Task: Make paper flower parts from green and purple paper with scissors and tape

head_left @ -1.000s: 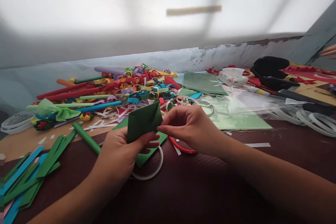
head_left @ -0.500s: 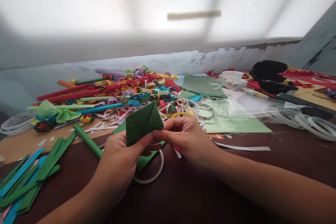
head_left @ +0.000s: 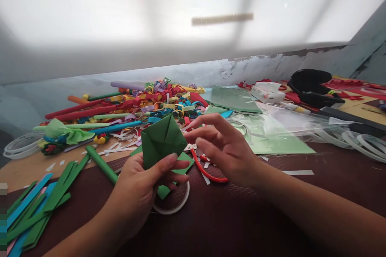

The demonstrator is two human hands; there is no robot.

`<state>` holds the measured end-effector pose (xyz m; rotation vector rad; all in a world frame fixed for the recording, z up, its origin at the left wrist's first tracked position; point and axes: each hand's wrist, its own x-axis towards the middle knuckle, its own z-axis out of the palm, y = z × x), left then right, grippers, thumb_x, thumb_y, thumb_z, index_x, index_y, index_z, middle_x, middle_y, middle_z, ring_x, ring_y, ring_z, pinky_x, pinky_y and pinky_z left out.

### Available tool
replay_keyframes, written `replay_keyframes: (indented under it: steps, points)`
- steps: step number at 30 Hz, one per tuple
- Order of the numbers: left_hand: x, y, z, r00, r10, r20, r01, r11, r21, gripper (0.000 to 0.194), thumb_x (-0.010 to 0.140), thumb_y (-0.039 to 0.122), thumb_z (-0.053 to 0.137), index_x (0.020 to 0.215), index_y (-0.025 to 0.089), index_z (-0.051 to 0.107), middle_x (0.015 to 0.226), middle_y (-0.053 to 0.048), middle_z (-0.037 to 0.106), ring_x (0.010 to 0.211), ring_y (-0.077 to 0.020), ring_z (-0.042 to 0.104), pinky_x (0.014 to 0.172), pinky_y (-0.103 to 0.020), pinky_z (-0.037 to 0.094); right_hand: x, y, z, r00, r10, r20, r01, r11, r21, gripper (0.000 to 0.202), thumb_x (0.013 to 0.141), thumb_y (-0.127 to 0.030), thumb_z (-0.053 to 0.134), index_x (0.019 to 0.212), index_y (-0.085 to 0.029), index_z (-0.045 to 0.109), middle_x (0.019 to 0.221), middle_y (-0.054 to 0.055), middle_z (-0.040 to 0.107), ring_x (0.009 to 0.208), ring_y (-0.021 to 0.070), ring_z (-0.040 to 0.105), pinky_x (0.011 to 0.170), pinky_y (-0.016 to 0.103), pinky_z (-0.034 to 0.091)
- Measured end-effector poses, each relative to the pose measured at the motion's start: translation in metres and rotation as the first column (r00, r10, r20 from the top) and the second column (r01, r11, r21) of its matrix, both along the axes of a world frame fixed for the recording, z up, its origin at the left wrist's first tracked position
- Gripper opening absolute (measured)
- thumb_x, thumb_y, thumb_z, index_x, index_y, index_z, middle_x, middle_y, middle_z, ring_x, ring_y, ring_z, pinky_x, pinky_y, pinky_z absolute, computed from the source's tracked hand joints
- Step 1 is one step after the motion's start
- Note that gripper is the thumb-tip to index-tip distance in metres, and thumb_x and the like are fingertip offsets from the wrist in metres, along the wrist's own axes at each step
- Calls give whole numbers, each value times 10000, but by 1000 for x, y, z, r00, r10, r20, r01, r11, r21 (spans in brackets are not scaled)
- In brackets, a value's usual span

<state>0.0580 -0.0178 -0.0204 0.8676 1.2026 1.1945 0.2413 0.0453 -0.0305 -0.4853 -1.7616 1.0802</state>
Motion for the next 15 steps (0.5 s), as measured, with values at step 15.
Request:
replay_keyframes:
  steps: [15]
  points:
    - [-4,2,-2,966,-243,-92,253,959,125,278,872,455,692,839,180,687,506,48,553,332,-19,362,356,-127,268,7,7,8,978,-7,210,-57,953,298,169,882,-392,748,806,-241,740,753,-1,735,666,141,637,668,282,511]
